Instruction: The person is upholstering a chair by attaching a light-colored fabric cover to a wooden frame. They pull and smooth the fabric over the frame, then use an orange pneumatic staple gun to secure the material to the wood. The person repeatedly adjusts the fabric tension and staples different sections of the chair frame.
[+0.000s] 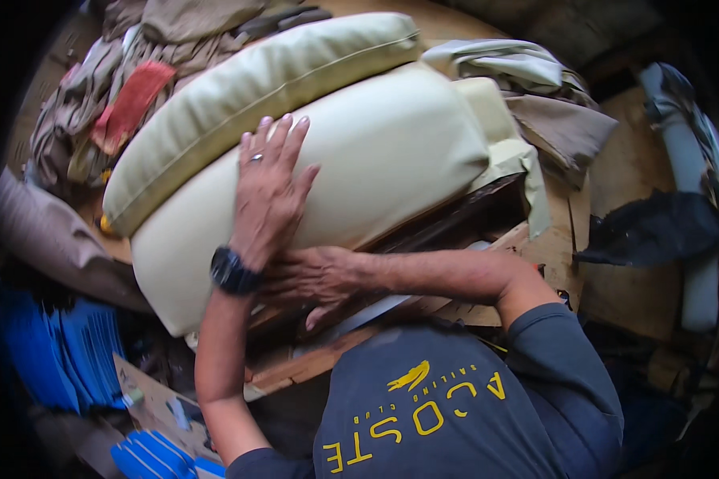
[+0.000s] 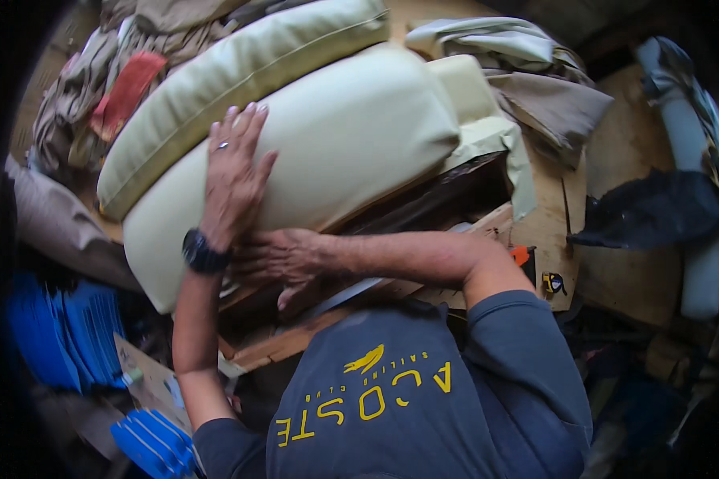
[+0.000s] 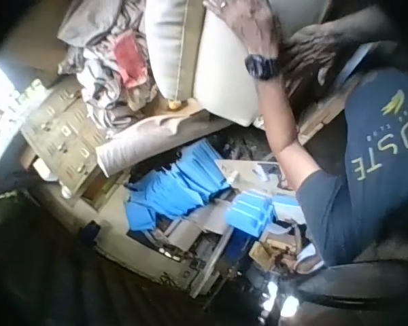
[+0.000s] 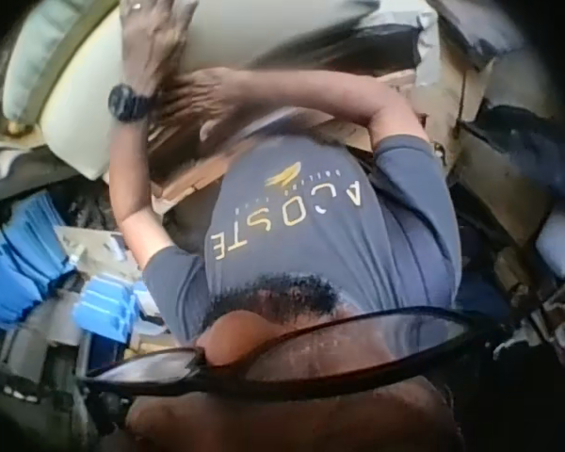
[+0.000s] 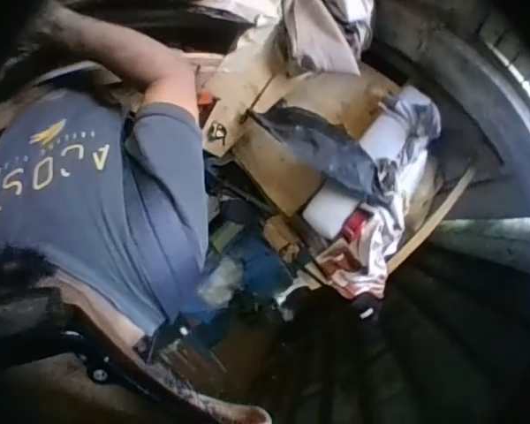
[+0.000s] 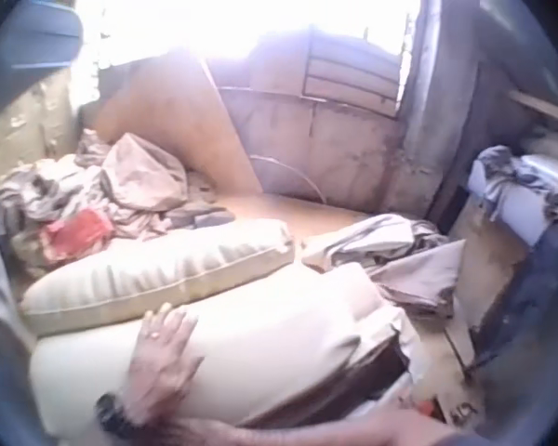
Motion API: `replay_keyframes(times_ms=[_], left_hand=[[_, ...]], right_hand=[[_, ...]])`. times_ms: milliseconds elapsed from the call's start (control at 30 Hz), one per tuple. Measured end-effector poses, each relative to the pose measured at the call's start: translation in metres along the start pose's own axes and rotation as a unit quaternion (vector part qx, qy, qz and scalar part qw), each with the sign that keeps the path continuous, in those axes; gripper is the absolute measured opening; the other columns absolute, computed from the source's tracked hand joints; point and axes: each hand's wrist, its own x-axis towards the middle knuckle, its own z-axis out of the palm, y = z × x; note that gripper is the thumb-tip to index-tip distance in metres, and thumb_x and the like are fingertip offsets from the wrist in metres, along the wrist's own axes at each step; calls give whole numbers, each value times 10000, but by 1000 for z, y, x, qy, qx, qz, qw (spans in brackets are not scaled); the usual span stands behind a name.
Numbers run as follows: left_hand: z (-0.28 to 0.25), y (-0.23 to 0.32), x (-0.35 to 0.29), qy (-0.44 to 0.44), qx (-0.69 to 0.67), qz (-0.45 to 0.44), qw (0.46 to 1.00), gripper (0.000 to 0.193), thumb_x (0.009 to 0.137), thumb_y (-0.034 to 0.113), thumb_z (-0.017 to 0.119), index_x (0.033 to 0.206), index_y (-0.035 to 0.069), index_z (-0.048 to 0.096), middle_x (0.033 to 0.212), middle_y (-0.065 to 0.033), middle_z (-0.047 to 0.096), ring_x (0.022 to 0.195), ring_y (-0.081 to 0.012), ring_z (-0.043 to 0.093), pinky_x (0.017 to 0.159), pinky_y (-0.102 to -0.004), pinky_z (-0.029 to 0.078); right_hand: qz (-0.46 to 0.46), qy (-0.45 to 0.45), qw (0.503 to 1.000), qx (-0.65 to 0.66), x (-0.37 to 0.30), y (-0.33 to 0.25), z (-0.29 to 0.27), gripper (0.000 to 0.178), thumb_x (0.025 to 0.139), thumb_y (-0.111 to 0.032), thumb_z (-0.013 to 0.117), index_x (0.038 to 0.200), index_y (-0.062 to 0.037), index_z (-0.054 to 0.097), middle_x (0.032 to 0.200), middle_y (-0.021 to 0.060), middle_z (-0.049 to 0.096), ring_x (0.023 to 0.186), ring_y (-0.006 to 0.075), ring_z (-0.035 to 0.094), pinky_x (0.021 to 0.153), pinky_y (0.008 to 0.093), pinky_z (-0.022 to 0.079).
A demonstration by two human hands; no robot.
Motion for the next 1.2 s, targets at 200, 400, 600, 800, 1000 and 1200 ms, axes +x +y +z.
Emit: replay_keyframes(times_ms=[200, 400, 600, 800, 1000, 1200], left_hand=[[41, 35, 115, -134, -34, 145, 980, 728, 1054, 530, 504, 1602, 69, 371, 1641, -262, 350, 1524, -425, 327, 1271, -509, 227], [78, 103, 110, -102, 31, 200, 974, 697, 1062, 492, 466, 1622, 93, 356, 1700, -221, 258, 1592, -386, 195, 1296, -571, 90], [79, 113, 105, -135, 38, 211, 967, 674, 1075, 421, 456, 1640, 82, 316, 1733, -185, 192, 1617, -348, 120, 1308, -549, 16], [80, 111, 105, -155, 49, 226, 961, 751, 1045, 514, 467, 1639, 80, 320, 1736, -172, 187, 1622, -332, 109, 1304, -585, 14], [93, 134, 102, -189, 31, 258, 947, 830, 1016, 522, 507, 1624, -2, 297, 1735, -175, 191, 1626, -311, 93, 1313, -559, -18], [91, 122, 98, -175, 28, 251, 952, 821, 1014, 534, 529, 1626, 30, 316, 1738, -160, 186, 1624, -320, 100, 1310, -582, -3]], right_hand=[[10, 125, 992, 2, 5, -7, 33, 1132, 875, -859, 399, 1613, -4, 323, 1717, 166, 252, 1618, 345, 80, 1313, 550, -52], [32, 226, 966, 123, 9, -12, 57, 1083, 796, -816, 591, 1495, 4, 487, 1648, 157, 385, 1565, 360, 267, 1297, 585, 134], [88, 251, 957, 114, -43, -38, -8, 181, 844, -207, 728, 946, -61, 695, 1023, 129, 691, 1072, 310, 677, 889, 444, 565], [384, 389, 825, -144, -171, 14, -128, 311, 977, -287, 680, 1173, -46, 688, 1258, 194, 682, 1177, 339, 662, 1015, 488, 531], [579, 325, 747, -29, -262, 77, -77, 677, 1073, -477, 542, 1571, -34, 424, 1538, 273, 456, 1447, 375, 438, 1207, 455, 350], [528, 275, 803, 39, -306, 29, -107, 354, 895, -200, 730, 1191, -11, 678, 1283, 131, 674, 1274, 295, 596, 1120, 389, 441]])
